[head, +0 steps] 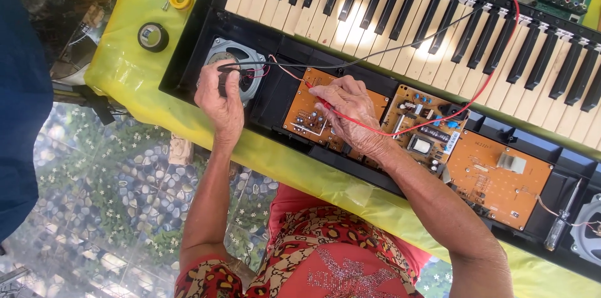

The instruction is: The person uses a multimeter to test the circuit board of an open electronic keyboard. They touch the red and black probes to various points on the board and the internal speakers while the keyboard rests on a yellow-covered table.

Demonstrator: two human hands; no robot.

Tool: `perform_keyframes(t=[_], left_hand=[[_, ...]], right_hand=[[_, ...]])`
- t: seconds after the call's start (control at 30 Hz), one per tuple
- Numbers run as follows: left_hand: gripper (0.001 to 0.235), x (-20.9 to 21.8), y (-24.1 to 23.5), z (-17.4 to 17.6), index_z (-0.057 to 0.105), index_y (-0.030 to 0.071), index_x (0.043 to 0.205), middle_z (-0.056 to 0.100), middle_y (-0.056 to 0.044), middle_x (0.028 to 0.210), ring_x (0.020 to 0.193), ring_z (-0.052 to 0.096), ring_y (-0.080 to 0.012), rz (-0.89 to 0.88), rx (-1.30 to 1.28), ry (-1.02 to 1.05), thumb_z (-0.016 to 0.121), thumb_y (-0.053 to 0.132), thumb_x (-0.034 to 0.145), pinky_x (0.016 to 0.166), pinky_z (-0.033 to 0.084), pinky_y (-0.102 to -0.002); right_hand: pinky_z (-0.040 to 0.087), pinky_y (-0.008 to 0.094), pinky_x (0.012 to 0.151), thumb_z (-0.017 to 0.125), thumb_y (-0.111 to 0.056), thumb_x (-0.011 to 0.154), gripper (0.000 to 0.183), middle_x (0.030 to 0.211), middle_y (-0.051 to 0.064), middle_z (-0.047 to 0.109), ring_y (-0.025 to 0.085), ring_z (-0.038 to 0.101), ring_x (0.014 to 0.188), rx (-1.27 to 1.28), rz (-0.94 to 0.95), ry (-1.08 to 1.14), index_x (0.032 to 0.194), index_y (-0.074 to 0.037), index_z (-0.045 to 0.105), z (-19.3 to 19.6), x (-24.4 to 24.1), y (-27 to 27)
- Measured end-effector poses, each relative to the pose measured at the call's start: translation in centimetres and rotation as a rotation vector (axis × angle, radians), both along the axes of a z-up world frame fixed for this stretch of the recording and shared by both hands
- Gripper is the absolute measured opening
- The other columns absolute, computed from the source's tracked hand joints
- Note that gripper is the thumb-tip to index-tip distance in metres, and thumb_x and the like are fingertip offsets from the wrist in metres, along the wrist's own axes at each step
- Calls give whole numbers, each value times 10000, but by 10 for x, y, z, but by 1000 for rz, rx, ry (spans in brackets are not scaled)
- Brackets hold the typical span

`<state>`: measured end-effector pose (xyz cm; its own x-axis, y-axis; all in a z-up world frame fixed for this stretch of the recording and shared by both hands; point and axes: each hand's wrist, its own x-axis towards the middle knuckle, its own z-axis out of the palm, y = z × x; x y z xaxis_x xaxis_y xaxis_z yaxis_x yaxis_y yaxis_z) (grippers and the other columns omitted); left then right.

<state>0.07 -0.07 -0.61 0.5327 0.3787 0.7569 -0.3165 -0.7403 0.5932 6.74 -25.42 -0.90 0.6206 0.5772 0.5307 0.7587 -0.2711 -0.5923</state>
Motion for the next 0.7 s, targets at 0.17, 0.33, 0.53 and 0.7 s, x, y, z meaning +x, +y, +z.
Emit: perform_keyframes(t=[0.17, 0.33, 0.53, 0.7], left_hand=[[130, -4, 1, -4, 687, -28, 1074, 704, -141, 923, 844, 697, -323, -15, -15, -27, 600, 69, 1063, 840, 554, -418], [127, -1, 8, -14, 697, -42, 1087, 692, -142, 891, 805, 693, -320, -10, -7, -15, 628, 57, 1050, 777, 562, -405], [123, 0, 5, -12, 697, -28, 1089, 691, -133, 885, 796, 689, -308, -7, 3, -6, 626, 68, 1055, 752, 567, -386], [135, -3, 2, -3, 697, -42, 1084, 701, -143, 908, 824, 701, -310, -3, 40, -13, 605, 55, 1061, 786, 568, -406]], right_hand=[[511, 383, 869, 690, -268, 1025, 230, 983, 54, 745, 290, 681, 980, 7, 8, 2, 1241, -195, 724, -5, 2, -3], [481, 371, 908, 675, -302, 1031, 219, 990, 30, 747, 267, 668, 1041, 58, 13, 16, 1220, -207, 733, -7, 7, -5], [492, 410, 912, 656, -264, 1054, 202, 955, 72, 752, 315, 688, 1006, 67, 17, 43, 1226, -175, 714, -4, 5, -6], [520, 437, 870, 657, -233, 1047, 207, 1025, 91, 750, 352, 678, 995, 58, 13, 117, 1240, -191, 720, -2, 4, -6]])
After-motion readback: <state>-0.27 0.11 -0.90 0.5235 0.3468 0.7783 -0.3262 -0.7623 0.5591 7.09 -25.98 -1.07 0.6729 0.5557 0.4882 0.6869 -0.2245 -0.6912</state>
